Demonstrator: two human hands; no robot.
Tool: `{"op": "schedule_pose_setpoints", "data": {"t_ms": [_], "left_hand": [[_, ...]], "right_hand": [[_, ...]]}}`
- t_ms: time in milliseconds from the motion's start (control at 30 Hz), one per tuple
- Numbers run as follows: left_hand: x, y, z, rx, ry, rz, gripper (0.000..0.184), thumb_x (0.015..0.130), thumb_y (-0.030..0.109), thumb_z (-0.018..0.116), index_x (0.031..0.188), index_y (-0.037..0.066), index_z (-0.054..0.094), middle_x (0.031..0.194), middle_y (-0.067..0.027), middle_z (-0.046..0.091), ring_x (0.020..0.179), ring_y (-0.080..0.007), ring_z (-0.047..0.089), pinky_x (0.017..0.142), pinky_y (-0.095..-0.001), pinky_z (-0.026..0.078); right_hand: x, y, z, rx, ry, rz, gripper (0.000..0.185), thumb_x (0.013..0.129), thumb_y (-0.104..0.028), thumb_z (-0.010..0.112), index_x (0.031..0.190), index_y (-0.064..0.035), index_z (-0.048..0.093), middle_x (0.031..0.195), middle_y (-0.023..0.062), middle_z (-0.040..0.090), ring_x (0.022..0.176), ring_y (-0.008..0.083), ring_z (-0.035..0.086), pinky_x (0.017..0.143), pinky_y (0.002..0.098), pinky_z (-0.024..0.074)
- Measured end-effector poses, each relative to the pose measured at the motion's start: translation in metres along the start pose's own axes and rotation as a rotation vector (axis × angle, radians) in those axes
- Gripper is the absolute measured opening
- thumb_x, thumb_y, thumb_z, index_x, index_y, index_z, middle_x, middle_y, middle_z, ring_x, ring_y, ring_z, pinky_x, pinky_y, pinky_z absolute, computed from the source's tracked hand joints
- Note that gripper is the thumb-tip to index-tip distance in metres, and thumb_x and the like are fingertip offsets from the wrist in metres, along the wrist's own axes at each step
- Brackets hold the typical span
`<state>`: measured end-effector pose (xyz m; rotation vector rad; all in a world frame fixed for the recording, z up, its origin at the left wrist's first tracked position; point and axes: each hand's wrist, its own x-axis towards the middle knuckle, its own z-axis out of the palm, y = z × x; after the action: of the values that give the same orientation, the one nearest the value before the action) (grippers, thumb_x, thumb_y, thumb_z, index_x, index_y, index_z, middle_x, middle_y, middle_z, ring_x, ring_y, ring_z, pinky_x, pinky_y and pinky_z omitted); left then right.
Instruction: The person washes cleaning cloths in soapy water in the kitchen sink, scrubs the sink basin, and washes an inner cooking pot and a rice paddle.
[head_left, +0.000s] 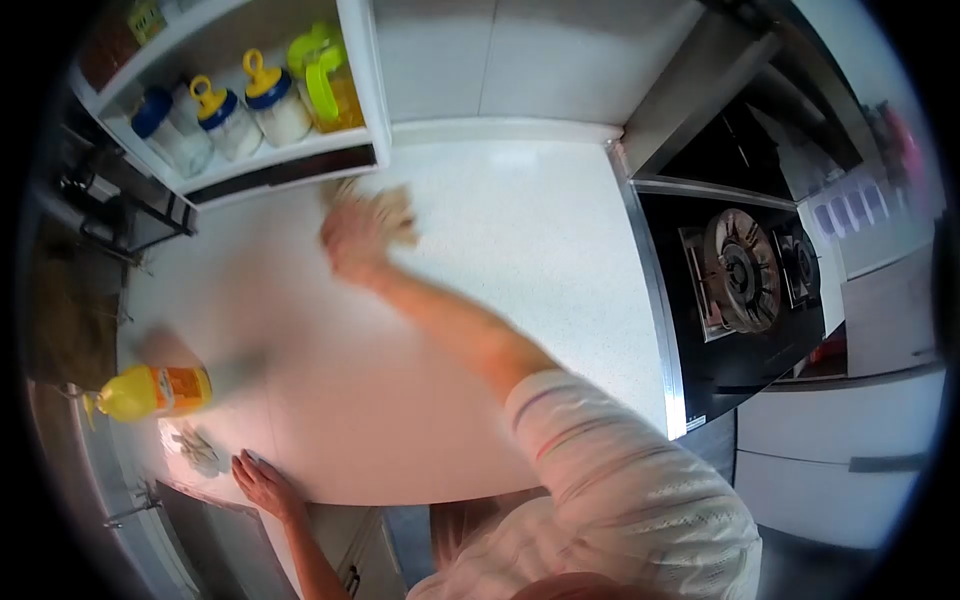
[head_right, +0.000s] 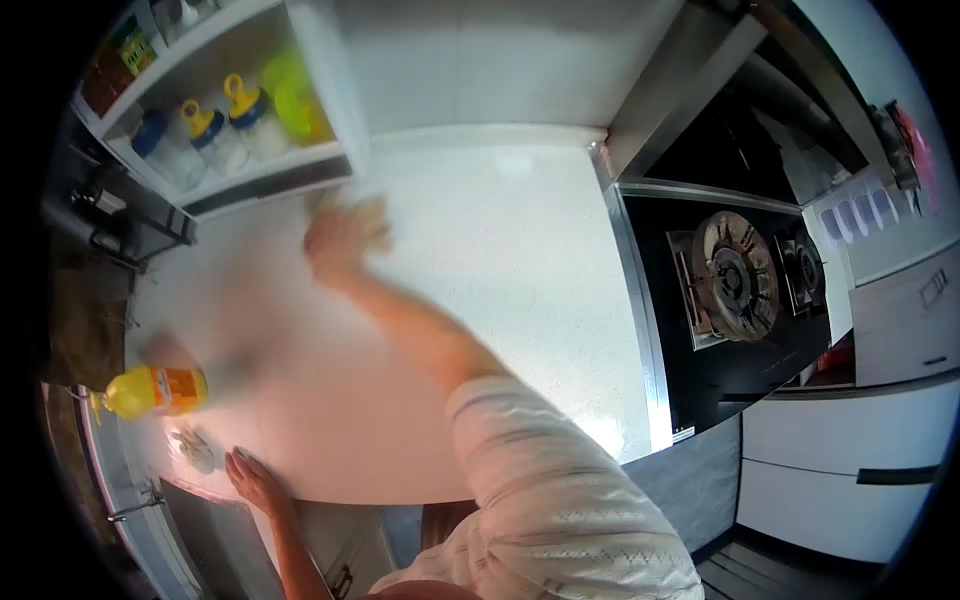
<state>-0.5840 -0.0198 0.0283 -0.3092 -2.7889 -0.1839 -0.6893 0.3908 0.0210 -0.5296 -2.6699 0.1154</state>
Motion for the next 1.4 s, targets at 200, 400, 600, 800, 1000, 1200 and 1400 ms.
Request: {"op": "schedule_pose_setpoints", "data": {"t_ms": [200,400,600,800,1000,1200,1400], "left_hand": [[0.0,-0.016,0.013,0.01,0.062,0.024,0.036,0.086,0.019,0.041,0.116,0.001,0.047,0.124,-0.0213,0.042,0.115,-0.0364,0.037,0.096,-0.0436,0.031],[-0.004,-0.014,0.014,0.019,0.199,0.12,0.027,0.081,0.014,0.045,0.106,0.004,0.051,0.11,-0.0181,0.048,0.103,-0.0353,0.045,0.085,-0.0437,0.039],[0.0,-0.063,0.084,-0.409,0.467,0.355,0.031,0.068,0.006,0.062,0.098,0.002,0.052,0.096,-0.015,0.053,0.089,-0.0308,0.051,0.076,-0.0412,0.043],[-0.073,-0.054,-0.072,-0.791,0.076,0.016,0.04,0.075,0.002,0.057,0.114,0.005,0.048,0.125,-0.0188,0.039,0.112,-0.0343,0.041,0.092,-0.0378,0.036],[-0.143,-0.135,-0.125,-0.678,0.033,-0.028,0.036,0.073,0.0,0.055,0.108,0.007,0.052,0.119,-0.017,0.045,0.111,-0.0323,0.043,0.09,-0.0369,0.037],[-0.162,-0.163,-0.135,-0.684,0.013,-0.102,0.032,0.072,0.0,0.055,0.103,0.008,0.056,0.117,-0.0159,0.047,0.109,-0.032,0.044,0.089,-0.036,0.038],[-0.157,-0.163,-0.122,-0.795,-0.046,-0.151,0.028,0.071,-0.002,0.055,0.097,0.007,0.058,0.115,-0.0156,0.048,0.106,-0.0308,0.046,0.089,-0.0348,0.038]], "right_hand": [[-0.196,-0.069,-0.088,0.616,0.181,-0.739,0.037,0.074,-0.023,0.05,0.103,-0.0012,0.05,0.112,0.0173,0.047,0.101,0.0337,0.044,0.087,0.051,0.03],[-0.287,0.14,-0.151,-0.022,-0.027,-0.226,0.037,0.071,-0.016,0.044,0.105,0.0005,0.045,0.105,0.0197,0.046,0.095,0.0356,0.044,0.08,0.0478,0.035],[-0.477,0.198,-0.234,-0.08,0.042,0.571,0.047,0.079,-0.021,0.045,0.122,-0.0035,0.041,0.123,0.0189,0.041,0.116,0.0345,0.036,0.098,0.0467,0.0239],[-0.416,0.059,-0.186,-0.281,0.093,0.427,0.04,0.077,-0.02,0.047,0.113,-0.0032,0.044,0.116,0.0189,0.044,0.111,0.0354,0.037,0.096,0.0486,0.0243],[-0.288,-0.189,-0.114,0.096,-0.041,-0.064,0.042,0.074,-0.019,0.052,0.112,-0.0013,0.046,0.115,0.0199,0.043,0.11,0.0372,0.038,0.094,0.0507,0.0267],[-0.28,-0.353,-0.047,0.416,-0.178,-0.487,0.037,0.079,-0.018,0.047,0.114,-0.0075,0.049,0.127,0.0102,0.042,0.124,0.0267,0.031,0.101,0.0469,0.0202],[-0.248,-0.242,-0.072,0.554,-0.104,-0.568,0.02,0.077,-0.006,0.044,0.093,-0.0055,0.056,0.095,0.0089,0.056,0.092,0.0242,0.051,0.078,0.0361,0.0379]]}}
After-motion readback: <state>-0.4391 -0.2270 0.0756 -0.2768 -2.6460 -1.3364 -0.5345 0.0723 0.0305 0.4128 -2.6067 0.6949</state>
